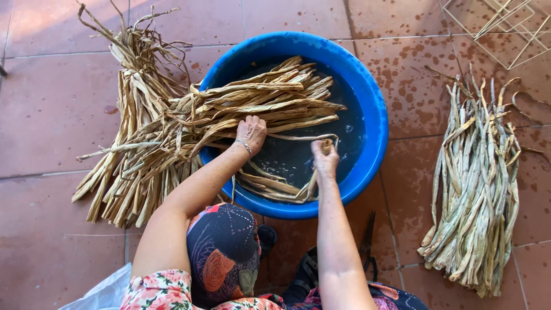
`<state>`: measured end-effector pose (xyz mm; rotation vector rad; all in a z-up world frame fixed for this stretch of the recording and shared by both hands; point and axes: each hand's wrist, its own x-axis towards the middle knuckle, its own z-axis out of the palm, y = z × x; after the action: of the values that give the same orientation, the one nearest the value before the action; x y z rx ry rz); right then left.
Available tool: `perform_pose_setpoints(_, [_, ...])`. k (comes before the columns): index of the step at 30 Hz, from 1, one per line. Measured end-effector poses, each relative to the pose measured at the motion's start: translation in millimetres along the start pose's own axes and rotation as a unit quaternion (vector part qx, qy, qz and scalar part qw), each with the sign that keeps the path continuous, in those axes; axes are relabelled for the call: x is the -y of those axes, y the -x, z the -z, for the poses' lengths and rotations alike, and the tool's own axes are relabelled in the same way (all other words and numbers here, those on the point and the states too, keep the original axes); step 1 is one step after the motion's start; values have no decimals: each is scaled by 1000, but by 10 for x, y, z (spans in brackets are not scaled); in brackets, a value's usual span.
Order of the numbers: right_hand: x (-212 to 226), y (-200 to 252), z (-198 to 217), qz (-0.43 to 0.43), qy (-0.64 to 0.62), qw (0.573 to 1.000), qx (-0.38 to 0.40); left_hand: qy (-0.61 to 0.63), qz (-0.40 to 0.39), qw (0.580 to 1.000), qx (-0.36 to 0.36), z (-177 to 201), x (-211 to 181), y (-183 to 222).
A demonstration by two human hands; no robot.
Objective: The person sits on a tiled floor and processes dried plant stems by soaking them in a blue basin of water, peeling the outer layers by hand, and placing the processed stems into a pile on the floor.
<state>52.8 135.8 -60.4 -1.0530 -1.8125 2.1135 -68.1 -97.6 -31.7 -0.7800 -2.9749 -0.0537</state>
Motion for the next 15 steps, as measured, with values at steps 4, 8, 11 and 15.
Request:
perform_pose_setpoints(4, [89, 191, -77, -67, -66, 990, 104, 228, 54, 969, 77, 106, -194, 30])
perform_pose_setpoints(8, [267, 305, -102, -137, -115, 971, 156, 393, 34, 911, 120, 315, -469, 292])
perform_pose_setpoints(11, [315, 365, -172, -180, -164, 952, 185, 456, 27, 876, 154, 413, -551, 477])
perform_pose_setpoints(15, [226, 350, -128, -144, -236, 946, 171, 444, -44, 853, 271, 434, -612, 636])
